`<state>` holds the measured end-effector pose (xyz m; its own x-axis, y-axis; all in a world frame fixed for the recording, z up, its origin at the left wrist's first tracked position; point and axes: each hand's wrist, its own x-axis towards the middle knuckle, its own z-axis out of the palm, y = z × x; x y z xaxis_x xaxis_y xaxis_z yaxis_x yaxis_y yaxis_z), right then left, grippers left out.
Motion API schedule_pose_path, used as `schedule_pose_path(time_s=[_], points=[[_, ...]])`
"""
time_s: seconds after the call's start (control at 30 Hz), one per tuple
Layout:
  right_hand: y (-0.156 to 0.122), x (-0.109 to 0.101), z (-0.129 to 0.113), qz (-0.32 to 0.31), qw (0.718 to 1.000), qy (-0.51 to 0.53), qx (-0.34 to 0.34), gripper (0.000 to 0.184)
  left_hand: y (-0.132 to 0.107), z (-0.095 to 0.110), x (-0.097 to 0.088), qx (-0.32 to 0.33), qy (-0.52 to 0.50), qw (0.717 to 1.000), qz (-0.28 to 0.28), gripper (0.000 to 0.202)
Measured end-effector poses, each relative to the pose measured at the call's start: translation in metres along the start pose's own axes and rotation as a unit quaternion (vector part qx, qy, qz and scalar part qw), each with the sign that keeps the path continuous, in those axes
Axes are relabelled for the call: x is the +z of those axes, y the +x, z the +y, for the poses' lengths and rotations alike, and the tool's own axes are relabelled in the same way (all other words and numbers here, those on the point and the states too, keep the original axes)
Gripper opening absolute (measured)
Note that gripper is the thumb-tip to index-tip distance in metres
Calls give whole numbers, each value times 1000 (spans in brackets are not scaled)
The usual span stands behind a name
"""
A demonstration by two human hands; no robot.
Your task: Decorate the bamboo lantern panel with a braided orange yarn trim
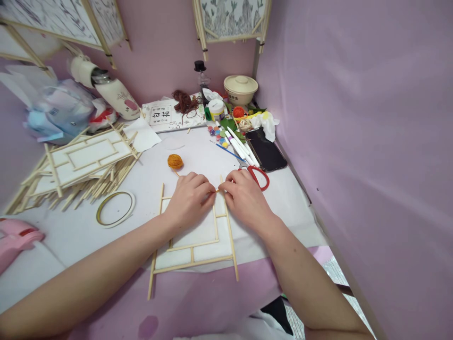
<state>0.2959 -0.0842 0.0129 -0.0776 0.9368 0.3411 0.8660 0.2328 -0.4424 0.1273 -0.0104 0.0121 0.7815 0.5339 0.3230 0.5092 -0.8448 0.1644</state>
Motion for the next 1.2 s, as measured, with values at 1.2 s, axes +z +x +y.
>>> schedule_pose_path(time_s=[1.2], points=[[0,-5,-4,-26,1000,3,3,29,2,-4,-1,-6,-15,999,-30,20]])
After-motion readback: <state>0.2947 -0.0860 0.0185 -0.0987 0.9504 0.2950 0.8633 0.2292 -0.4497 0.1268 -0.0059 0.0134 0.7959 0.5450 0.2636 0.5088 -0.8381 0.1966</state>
